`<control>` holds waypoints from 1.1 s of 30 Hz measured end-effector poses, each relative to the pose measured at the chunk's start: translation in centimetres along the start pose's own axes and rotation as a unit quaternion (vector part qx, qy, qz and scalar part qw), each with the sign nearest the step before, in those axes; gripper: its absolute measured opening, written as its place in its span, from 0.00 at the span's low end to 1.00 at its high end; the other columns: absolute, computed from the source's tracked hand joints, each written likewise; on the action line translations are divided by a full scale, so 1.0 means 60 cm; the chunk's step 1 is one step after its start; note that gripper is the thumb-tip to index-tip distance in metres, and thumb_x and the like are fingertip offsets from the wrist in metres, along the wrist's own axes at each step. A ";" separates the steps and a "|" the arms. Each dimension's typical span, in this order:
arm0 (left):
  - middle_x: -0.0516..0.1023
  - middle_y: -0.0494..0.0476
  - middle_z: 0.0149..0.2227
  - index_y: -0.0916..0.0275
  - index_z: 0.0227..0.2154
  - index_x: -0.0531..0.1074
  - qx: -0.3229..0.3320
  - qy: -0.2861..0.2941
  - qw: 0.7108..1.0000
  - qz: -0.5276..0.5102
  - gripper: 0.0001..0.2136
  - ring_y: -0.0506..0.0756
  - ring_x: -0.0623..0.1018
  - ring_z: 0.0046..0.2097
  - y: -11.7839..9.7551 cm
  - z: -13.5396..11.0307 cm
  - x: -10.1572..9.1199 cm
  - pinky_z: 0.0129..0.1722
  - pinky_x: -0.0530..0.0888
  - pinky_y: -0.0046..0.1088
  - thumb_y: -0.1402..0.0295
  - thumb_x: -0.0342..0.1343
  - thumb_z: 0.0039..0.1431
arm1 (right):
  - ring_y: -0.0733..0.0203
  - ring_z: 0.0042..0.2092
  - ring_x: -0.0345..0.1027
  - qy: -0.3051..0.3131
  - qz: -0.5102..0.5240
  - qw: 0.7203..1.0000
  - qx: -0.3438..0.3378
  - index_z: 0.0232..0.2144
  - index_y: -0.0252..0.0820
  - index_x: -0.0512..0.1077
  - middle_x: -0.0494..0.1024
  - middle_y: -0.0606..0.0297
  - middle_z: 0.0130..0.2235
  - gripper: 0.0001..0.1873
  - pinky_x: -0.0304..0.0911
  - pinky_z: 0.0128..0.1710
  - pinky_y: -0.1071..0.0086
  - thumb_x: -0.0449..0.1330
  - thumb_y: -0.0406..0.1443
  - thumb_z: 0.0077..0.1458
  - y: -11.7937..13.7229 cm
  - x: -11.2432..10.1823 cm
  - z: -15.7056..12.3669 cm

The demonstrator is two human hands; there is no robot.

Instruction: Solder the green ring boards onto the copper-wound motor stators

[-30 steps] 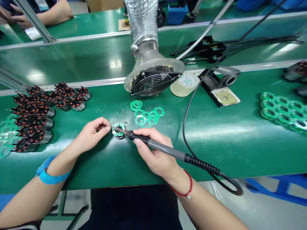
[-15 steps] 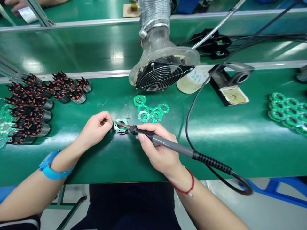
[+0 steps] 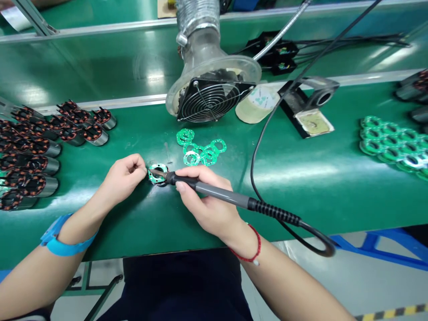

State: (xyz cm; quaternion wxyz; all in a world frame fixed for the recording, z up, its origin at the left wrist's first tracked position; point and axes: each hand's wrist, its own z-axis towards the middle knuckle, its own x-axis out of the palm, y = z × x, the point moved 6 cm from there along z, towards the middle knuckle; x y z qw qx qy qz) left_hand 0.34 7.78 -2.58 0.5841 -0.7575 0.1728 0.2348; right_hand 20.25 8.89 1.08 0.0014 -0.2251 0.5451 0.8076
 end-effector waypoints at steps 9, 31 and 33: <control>0.58 0.44 0.19 0.61 0.20 0.58 -0.007 0.003 1.000 -0.004 0.04 0.47 0.58 0.23 0.002 0.001 0.002 0.24 0.55 0.25 0.68 0.47 0.46 | 0.60 0.38 0.76 -0.042 0.040 0.998 -0.014 0.46 0.48 0.70 0.79 0.64 0.42 0.13 0.71 0.42 0.62 0.59 0.36 0.57 -0.006 -0.012 -0.003; 0.61 0.45 0.20 0.61 0.22 0.61 0.005 0.018 1.000 0.015 0.05 0.48 0.62 0.25 -0.004 0.003 0.000 0.25 0.59 0.25 0.68 0.48 0.50 | 0.50 0.53 0.67 0.113 -0.147 0.980 -0.067 0.54 0.44 0.58 0.72 0.55 0.50 0.25 0.64 0.52 0.52 0.56 0.31 0.54 -0.018 0.096 0.012; 0.65 0.45 0.23 0.61 0.29 0.65 0.001 0.038 0.999 0.008 0.06 0.49 0.65 0.26 -0.001 -0.005 -0.005 0.27 0.62 0.25 0.64 0.50 0.54 | 0.49 0.52 0.67 0.093 -0.162 0.980 -0.067 0.54 0.42 0.59 0.72 0.53 0.50 0.25 0.64 0.52 0.51 0.58 0.33 0.54 -0.017 0.093 0.011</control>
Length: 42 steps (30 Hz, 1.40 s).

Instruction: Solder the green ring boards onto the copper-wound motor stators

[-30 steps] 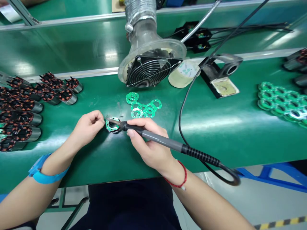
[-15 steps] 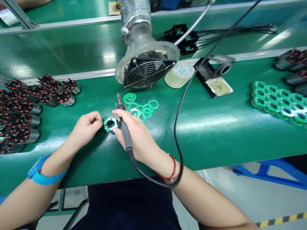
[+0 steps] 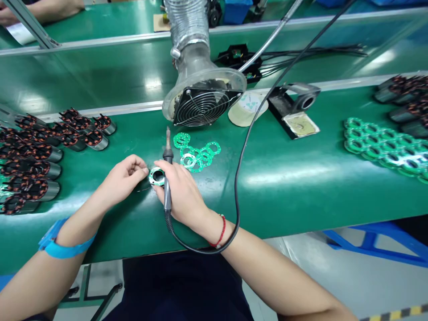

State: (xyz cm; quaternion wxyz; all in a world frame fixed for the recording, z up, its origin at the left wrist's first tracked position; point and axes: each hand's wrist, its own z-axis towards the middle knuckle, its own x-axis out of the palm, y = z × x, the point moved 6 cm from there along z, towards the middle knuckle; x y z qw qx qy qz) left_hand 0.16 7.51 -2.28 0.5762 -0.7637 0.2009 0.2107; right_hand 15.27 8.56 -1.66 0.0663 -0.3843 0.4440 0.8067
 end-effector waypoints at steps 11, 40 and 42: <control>0.67 0.48 0.24 0.60 0.25 0.65 0.081 0.105 0.981 0.139 0.08 0.50 0.66 0.27 -0.024 -0.032 -0.005 0.28 0.61 0.25 0.65 0.48 0.57 | 0.57 0.38 0.75 -0.136 -0.065 0.987 0.057 0.53 0.46 0.65 0.80 0.61 0.42 0.19 0.69 0.41 0.61 0.54 0.37 0.60 -0.054 -0.144 -0.068; 0.71 0.50 0.25 0.63 0.28 0.69 -0.007 0.012 0.986 -0.164 0.08 0.49 0.71 0.27 -0.006 -0.007 0.006 0.30 0.69 0.25 0.65 0.57 0.48 | 0.65 0.23 0.71 -0.289 0.152 0.933 0.152 0.36 0.43 0.73 0.77 0.68 0.25 0.07 0.68 0.24 0.70 0.60 0.39 0.56 -0.112 -0.203 -0.099; 0.71 0.50 0.25 0.64 0.27 0.68 -0.013 0.018 0.984 -0.177 0.07 0.48 0.71 0.26 -0.007 -0.006 0.010 0.29 0.69 0.24 0.66 0.57 0.48 | 0.65 0.24 0.72 -0.218 0.175 0.954 0.106 0.38 0.44 0.72 0.79 0.68 0.27 0.07 0.69 0.25 0.70 0.60 0.37 0.56 -0.074 -0.172 -0.080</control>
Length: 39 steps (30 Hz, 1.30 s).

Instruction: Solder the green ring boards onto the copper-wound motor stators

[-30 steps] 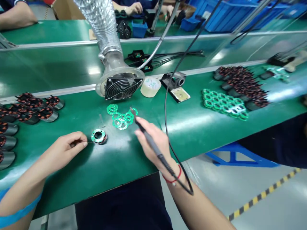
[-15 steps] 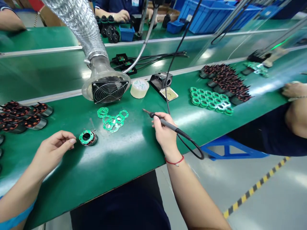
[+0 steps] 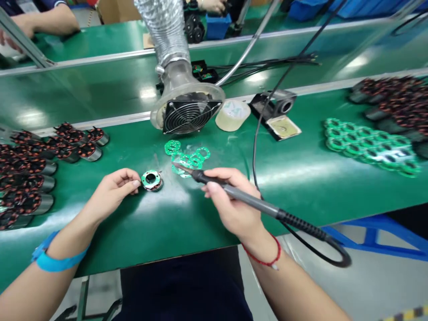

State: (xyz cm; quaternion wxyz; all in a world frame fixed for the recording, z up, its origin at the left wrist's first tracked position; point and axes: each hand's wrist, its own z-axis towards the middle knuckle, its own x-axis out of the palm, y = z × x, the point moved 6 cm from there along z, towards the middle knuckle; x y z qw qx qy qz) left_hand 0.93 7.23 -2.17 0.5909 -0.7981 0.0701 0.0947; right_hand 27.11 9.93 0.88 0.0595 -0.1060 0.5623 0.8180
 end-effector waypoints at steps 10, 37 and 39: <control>0.70 0.48 0.25 0.64 0.27 0.68 0.034 0.036 0.999 -0.020 0.06 0.47 0.69 0.27 0.002 0.003 0.011 0.29 0.66 0.23 0.66 0.57 0.51 | 0.58 0.56 0.66 0.273 -0.122 0.938 -0.175 0.56 0.49 0.61 0.75 0.62 0.53 0.20 0.63 0.53 0.59 0.52 0.33 0.62 0.064 0.174 -0.004; 0.69 0.46 0.21 0.63 0.24 0.63 -0.010 -0.035 0.999 -0.006 0.07 0.44 0.69 0.21 0.014 0.013 0.007 0.22 0.64 0.19 0.68 0.51 0.56 | 0.69 0.19 0.67 0.026 0.077 0.996 -0.022 0.36 0.43 0.74 0.74 0.73 0.21 0.07 0.64 0.20 0.73 0.59 0.38 0.57 0.009 0.105 -0.009; 0.69 0.45 0.21 0.63 0.24 0.63 -0.009 -0.035 0.999 0.001 0.07 0.45 0.69 0.21 0.013 0.012 0.007 0.23 0.64 0.20 0.68 0.51 0.56 | 0.69 0.18 0.66 0.028 0.081 0.996 -0.007 0.36 0.43 0.74 0.73 0.74 0.19 0.06 0.64 0.19 0.74 0.59 0.38 0.57 0.009 0.107 -0.007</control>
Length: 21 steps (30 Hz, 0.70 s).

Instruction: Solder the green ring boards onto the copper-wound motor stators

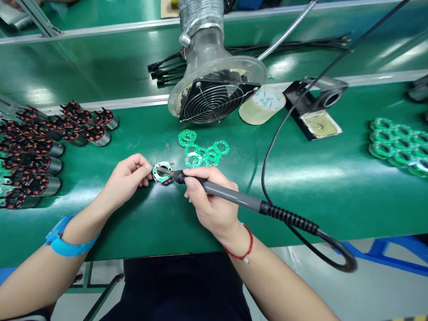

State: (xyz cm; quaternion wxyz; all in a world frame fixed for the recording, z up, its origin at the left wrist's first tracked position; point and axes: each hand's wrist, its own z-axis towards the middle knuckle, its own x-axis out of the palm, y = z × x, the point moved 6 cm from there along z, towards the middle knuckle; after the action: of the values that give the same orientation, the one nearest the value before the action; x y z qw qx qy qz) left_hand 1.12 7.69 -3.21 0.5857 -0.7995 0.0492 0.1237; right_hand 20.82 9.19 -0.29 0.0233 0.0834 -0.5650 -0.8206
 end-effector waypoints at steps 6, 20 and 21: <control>0.68 0.45 0.21 0.62 0.24 0.62 0.013 -0.001 1.000 0.025 0.07 0.45 0.68 0.22 -0.001 -0.001 -0.002 0.24 0.64 0.22 0.67 0.51 0.56 | 0.69 0.17 0.67 0.002 0.011 1.000 0.018 0.35 0.42 0.73 0.74 0.74 0.19 0.06 0.64 0.16 0.75 0.60 0.38 0.56 0.004 0.004 0.003; 0.68 0.47 0.22 0.61 0.24 0.62 0.037 -0.032 0.993 0.108 0.07 0.48 0.68 0.23 -0.006 -0.004 -0.003 0.24 0.61 0.26 0.67 0.50 0.56 | 0.68 0.18 0.69 -0.011 0.021 0.999 0.038 0.35 0.42 0.74 0.77 0.73 0.20 0.06 0.66 0.15 0.75 0.61 0.38 0.56 0.007 0.003 0.001; 0.68 0.47 0.22 0.60 0.24 0.62 0.038 -0.034 0.992 0.113 0.07 0.48 0.68 0.23 -0.007 -0.004 -0.003 0.24 0.61 0.26 0.67 0.50 0.56 | 0.68 0.17 0.69 -0.011 0.017 0.999 0.037 0.35 0.42 0.74 0.77 0.73 0.21 0.06 0.66 0.15 0.75 0.61 0.39 0.56 0.007 0.003 0.000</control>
State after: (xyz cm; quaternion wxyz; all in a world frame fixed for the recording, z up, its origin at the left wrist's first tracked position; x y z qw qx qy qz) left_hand 1.05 7.58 -2.72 0.5993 -0.7613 0.1241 0.2142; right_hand 20.61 9.02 0.07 0.0276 0.0657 -0.5968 -0.7992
